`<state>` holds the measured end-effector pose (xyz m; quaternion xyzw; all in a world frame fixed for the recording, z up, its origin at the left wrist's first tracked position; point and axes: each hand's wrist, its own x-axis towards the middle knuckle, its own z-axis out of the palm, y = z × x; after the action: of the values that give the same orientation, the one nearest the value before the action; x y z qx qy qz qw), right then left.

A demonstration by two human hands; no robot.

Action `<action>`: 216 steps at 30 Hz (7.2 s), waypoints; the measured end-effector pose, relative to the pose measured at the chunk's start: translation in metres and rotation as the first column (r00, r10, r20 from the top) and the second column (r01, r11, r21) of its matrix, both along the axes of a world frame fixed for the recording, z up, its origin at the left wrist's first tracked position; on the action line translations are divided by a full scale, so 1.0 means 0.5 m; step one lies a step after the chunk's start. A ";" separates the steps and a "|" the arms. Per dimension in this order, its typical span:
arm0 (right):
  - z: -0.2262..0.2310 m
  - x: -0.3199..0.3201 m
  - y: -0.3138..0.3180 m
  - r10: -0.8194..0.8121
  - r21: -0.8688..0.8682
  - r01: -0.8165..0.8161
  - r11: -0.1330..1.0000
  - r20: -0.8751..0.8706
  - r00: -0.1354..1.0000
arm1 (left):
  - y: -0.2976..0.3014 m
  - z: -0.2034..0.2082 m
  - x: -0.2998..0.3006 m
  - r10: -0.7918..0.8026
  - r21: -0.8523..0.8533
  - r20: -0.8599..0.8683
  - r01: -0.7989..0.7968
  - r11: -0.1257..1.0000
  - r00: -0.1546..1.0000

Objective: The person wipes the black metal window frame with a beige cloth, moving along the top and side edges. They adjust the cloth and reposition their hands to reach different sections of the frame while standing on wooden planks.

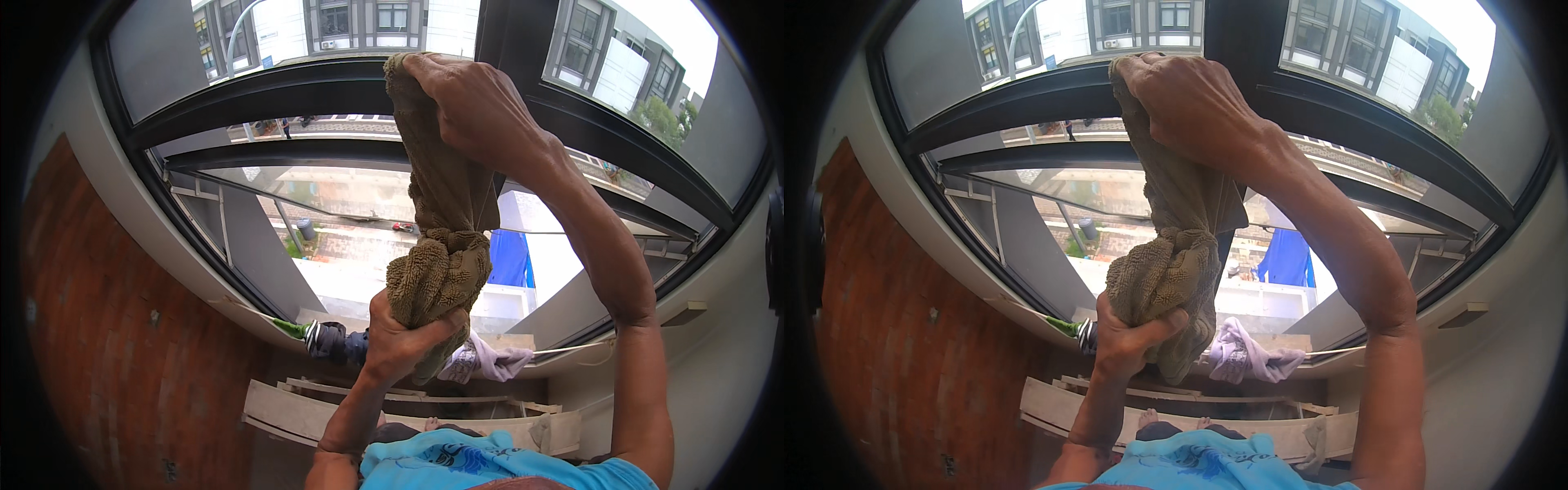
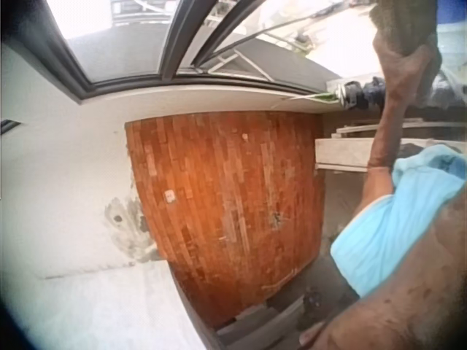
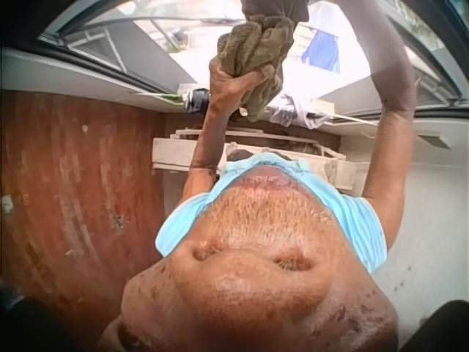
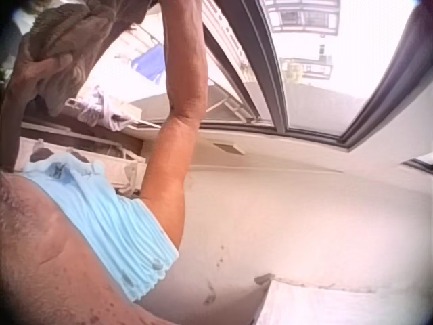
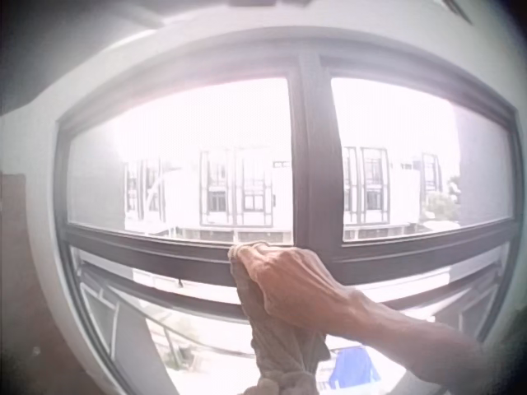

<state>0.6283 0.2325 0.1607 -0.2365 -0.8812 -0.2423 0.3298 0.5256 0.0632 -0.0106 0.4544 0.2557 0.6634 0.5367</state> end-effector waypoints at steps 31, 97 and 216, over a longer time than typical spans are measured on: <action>-0.506 0.333 -0.150 -0.452 -0.264 -0.951 0.163 -0.876 0.166 | -0.102 -0.124 -0.018 -0.182 -0.240 -0.290 0.113 0.964 0.940; -0.265 0.300 0.050 -0.420 0.006 0.421 0.907 0.060 0.905 | 0.027 -0.123 0.164 -0.285 -0.253 -0.128 0.247 0.935 0.950; -0.281 0.335 0.040 -0.544 -0.109 0.550 0.828 0.080 0.835 | -0.025 -0.165 0.180 -0.263 -0.388 -0.078 0.214 0.896 0.962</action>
<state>0.7956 0.2526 0.0204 -0.4939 -0.7976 -0.2752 0.2104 0.6154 0.0506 -0.0931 0.4125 0.3543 0.5004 0.6737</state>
